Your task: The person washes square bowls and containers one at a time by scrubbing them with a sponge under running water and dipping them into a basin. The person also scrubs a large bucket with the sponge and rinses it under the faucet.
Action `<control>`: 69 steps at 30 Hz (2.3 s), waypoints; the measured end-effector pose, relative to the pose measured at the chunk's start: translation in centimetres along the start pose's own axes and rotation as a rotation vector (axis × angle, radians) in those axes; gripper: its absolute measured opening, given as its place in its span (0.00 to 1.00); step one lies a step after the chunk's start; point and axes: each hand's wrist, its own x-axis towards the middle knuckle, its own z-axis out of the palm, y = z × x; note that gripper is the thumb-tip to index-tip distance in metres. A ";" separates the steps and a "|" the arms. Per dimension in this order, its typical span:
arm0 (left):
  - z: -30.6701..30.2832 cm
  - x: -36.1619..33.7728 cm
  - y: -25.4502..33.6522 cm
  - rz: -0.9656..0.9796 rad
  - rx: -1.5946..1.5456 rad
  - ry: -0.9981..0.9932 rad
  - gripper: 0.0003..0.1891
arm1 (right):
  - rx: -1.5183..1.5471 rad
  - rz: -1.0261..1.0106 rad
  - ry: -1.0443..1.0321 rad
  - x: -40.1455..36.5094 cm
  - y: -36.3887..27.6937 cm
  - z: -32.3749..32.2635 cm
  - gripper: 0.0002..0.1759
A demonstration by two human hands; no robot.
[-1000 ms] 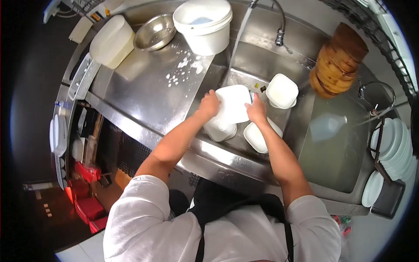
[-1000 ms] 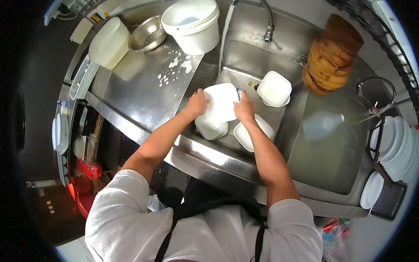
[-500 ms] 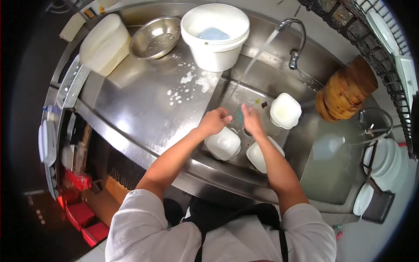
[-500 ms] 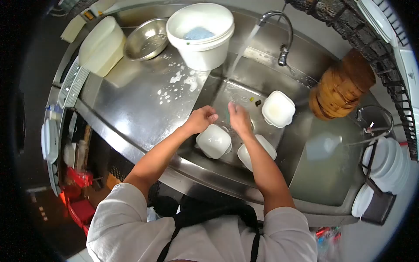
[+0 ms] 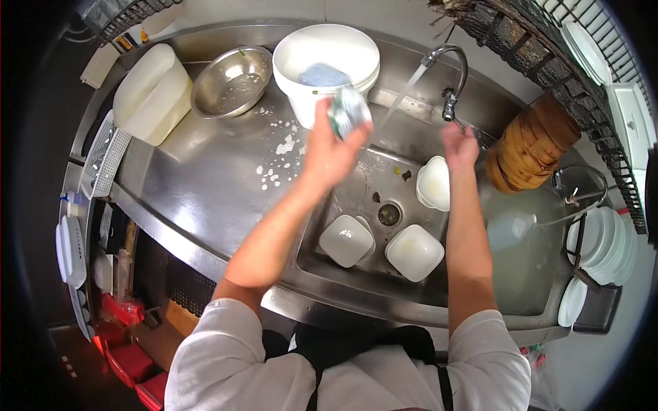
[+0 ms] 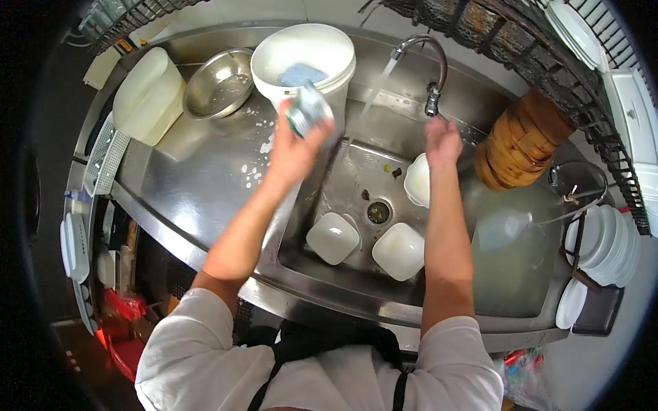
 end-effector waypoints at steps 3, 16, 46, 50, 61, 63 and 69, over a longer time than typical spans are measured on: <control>-3.5 6.4 4.6 0.052 0.368 0.059 0.31 | -0.881 -0.580 -0.081 -4.2 1.2 7.6 0.29; 1.5 -1.7 -2.1 -0.254 0.211 -0.986 0.25 | -1.820 0.076 -0.056 -13.6 -3.6 -9.4 0.34; 15.8 -15.1 -8.1 -1.599 -0.986 -0.567 0.38 | -0.407 0.525 0.134 -22.5 0.5 -16.7 0.34; 13.5 -9.8 3.3 -1.408 -0.787 -0.698 0.37 | -0.089 0.416 0.068 -27.2 -4.0 -8.4 0.30; 30.4 -17.7 16.1 -1.335 -0.965 -0.748 0.40 | 0.057 0.245 -0.167 -27.3 -21.4 -18.5 0.28; 34.3 -20.8 14.5 -1.378 -0.921 -0.807 0.40 | 0.022 0.307 -0.107 -27.4 -24.6 -22.6 0.29; 45.0 -27.5 5.6 -1.468 -0.963 -0.801 0.46 | -0.207 0.417 0.094 -24.8 -29.6 -36.7 0.34</control>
